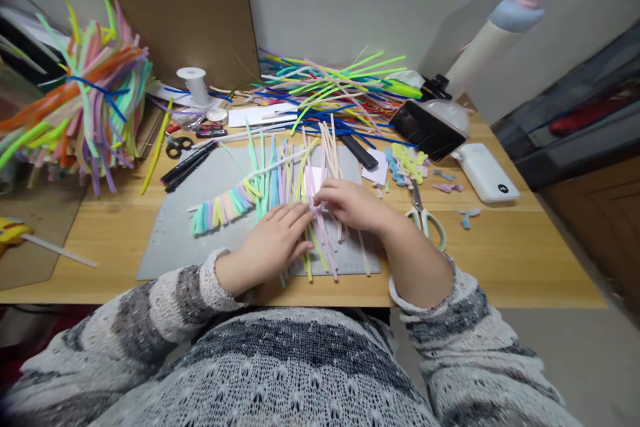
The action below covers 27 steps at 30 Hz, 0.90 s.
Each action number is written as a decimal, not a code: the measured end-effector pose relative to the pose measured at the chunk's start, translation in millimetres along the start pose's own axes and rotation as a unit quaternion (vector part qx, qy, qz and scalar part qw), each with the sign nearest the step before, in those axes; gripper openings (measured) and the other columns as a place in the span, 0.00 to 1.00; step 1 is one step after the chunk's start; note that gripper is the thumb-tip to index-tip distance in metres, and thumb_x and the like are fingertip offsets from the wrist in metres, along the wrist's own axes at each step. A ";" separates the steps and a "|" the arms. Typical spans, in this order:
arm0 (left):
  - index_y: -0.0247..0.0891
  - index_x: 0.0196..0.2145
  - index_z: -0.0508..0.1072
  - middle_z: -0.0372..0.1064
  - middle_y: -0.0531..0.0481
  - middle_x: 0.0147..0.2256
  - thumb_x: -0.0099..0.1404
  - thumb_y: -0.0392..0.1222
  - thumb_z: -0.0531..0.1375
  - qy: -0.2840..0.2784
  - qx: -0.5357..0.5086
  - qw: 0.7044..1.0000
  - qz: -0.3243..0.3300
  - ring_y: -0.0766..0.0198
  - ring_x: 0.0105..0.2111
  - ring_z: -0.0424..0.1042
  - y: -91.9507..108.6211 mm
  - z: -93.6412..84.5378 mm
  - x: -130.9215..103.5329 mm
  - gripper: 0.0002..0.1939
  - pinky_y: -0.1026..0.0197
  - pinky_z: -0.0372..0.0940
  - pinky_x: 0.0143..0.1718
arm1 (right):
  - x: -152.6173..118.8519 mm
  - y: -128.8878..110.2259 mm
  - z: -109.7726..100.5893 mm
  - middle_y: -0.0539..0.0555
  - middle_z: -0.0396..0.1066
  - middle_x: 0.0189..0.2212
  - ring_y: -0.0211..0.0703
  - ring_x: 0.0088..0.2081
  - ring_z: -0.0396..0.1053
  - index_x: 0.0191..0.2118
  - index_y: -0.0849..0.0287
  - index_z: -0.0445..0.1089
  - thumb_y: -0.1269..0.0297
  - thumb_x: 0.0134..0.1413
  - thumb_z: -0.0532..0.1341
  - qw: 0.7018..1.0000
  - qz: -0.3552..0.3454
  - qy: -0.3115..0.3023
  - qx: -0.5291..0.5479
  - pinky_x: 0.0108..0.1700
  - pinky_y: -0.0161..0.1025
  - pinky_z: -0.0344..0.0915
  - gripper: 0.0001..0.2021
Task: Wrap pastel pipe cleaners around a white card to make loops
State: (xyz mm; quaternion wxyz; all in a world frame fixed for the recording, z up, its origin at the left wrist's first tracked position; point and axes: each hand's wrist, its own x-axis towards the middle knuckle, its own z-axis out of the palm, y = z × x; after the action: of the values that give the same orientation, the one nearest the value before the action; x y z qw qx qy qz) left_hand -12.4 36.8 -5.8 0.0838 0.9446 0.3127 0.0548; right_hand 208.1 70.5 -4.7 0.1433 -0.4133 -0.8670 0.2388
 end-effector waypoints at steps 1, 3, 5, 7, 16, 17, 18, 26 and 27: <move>0.28 0.58 0.59 0.58 0.37 0.59 0.69 0.49 0.48 0.007 -0.004 1.000 -0.012 0.51 0.60 0.55 -3.2 0.5 0.2 0.25 0.48 0.49 0.61 | -0.7 0.6 -0.4 0.55 0.66 0.40 0.43 0.43 0.65 0.42 0.55 0.68 0.75 0.55 0.53 1.000 -0.005 -0.011 0.007 0.45 0.41 0.62 0.12; 0.29 0.56 0.61 0.60 0.38 0.57 0.70 0.45 0.47 0.018 -0.022 0.999 -0.032 0.52 0.58 0.58 -8.4 1.7 -1.3 0.22 0.46 0.50 0.61 | -0.8 1.2 0.8 0.55 0.65 0.40 0.42 0.42 0.65 0.43 0.55 0.69 0.74 0.56 0.54 0.999 -0.004 -0.028 0.014 0.44 0.41 0.63 0.12; 0.30 0.55 0.61 0.62 0.39 0.55 0.70 0.42 0.48 0.033 -0.057 0.996 -0.053 0.53 0.56 0.61 -12.5 3.3 -3.9 0.20 0.45 0.52 0.60 | 0.4 1.6 3.2 0.55 0.65 0.39 0.43 0.41 0.65 0.41 0.55 0.69 0.73 0.56 0.54 0.999 0.005 -0.038 0.015 0.43 0.41 0.63 0.10; 0.32 0.56 0.59 0.63 0.39 0.54 0.69 0.40 0.48 0.054 -0.116 0.989 -0.078 0.53 0.54 0.62 -16.3 5.2 -6.2 0.20 0.45 0.57 0.58 | 1.9 2.1 5.3 0.55 0.65 0.38 0.43 0.40 0.65 0.39 0.55 0.69 0.72 0.56 0.54 0.999 0.012 -0.039 0.018 0.43 0.41 0.63 0.09; 0.38 0.56 0.59 0.59 0.40 0.56 0.68 0.34 0.47 0.115 -0.250 0.954 -0.118 0.57 0.56 0.61 -29.6 9.1 -5.4 0.18 0.45 0.59 0.58 | 0.8 1.3 1.7 0.53 0.66 0.36 0.42 0.39 0.65 0.34 0.55 0.67 0.74 0.55 0.53 0.999 0.028 -0.036 0.021 0.42 0.41 0.64 0.08; 0.38 0.53 0.62 0.60 0.40 0.56 0.68 0.34 0.48 0.109 -0.232 0.961 -0.106 0.55 0.57 0.60 -29.6 8.8 -5.2 0.17 0.45 0.58 0.58 | -0.3 1.7 0.1 0.53 0.67 0.36 0.42 0.39 0.65 0.35 0.55 0.67 0.74 0.56 0.52 0.999 0.032 -0.034 0.028 0.42 0.41 0.64 0.09; 0.37 0.51 0.64 0.60 0.41 0.56 0.68 0.34 0.49 0.102 -0.213 0.967 -0.096 0.54 0.57 0.59 -29.3 8.4 -5.2 0.15 0.44 0.58 0.58 | -1.4 2.4 -1.6 0.53 0.67 0.35 0.42 0.39 0.65 0.36 0.55 0.67 0.73 0.57 0.52 0.998 0.035 -0.030 0.037 0.43 0.41 0.64 0.09; 0.35 0.48 0.67 0.62 0.40 0.54 0.67 0.36 0.52 0.081 -0.140 0.984 -0.076 0.54 0.55 0.61 -28.6 5.5 -6.3 0.13 0.48 0.60 0.56 | -4.8 1.1 -6.5 0.53 0.72 0.37 0.42 0.41 0.70 0.42 0.52 0.72 0.66 0.59 0.56 0.955 -0.012 0.270 0.122 0.44 0.44 0.66 0.10; 0.35 0.50 0.67 0.62 0.40 0.54 0.67 0.37 0.52 0.082 -0.134 0.985 -0.075 0.54 0.55 0.61 -28.7 5.2 -6.4 0.15 0.48 0.60 0.57 | -4.4 0.5 -5.2 0.53 0.73 0.36 0.41 0.38 0.70 0.42 0.52 0.73 0.64 0.59 0.56 0.932 -0.012 0.336 0.136 0.42 0.43 0.67 0.09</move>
State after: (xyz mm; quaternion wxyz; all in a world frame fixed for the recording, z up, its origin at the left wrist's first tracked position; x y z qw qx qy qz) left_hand -33.4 55.0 -16.7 0.1876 0.8908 0.3784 0.1674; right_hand 213.4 68.8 -0.8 0.4842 -0.4354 -0.7322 0.2000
